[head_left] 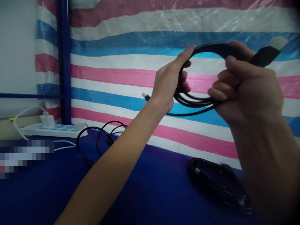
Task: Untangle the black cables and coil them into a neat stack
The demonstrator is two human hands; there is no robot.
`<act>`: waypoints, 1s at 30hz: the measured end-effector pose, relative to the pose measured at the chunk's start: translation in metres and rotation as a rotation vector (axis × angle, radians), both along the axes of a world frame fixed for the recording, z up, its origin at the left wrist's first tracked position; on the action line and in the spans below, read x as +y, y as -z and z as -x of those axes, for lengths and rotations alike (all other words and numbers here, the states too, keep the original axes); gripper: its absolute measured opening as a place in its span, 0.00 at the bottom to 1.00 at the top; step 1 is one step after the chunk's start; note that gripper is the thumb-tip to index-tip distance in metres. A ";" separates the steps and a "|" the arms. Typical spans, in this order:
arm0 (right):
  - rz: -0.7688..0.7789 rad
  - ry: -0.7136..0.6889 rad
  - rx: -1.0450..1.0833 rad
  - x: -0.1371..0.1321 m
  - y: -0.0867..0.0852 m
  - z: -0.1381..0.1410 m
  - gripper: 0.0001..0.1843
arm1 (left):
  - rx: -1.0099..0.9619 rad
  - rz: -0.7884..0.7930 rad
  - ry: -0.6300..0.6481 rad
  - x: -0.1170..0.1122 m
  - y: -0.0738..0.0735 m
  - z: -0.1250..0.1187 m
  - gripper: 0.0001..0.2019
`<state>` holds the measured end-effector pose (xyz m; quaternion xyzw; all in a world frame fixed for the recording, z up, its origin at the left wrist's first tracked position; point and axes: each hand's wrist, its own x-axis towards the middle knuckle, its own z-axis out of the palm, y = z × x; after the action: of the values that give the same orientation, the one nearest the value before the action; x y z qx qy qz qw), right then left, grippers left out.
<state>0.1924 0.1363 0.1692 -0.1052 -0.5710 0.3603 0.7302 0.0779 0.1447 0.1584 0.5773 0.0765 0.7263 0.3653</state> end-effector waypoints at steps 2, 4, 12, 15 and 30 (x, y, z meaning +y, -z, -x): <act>0.073 0.002 0.124 0.002 -0.002 0.001 0.16 | -0.079 0.041 0.070 -0.001 0.002 -0.009 0.13; 0.093 -0.004 0.108 0.004 -0.002 0.001 0.16 | -0.172 0.142 0.138 -0.003 0.002 -0.014 0.17; -0.323 0.452 -0.253 0.001 0.009 0.005 0.16 | -0.047 0.286 0.209 -0.005 -0.008 0.014 0.21; -0.390 0.567 -0.299 0.000 0.011 0.006 0.09 | -0.117 0.211 0.148 -0.002 -0.006 0.013 0.16; -0.305 0.301 -0.075 -0.003 0.005 -0.002 0.06 | -0.135 -0.209 0.192 -0.014 -0.003 -0.008 0.09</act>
<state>0.1946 0.1328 0.1642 -0.0909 -0.6233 0.1525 0.7616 0.0863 0.1306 0.1616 0.5666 -0.0799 0.7291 0.3755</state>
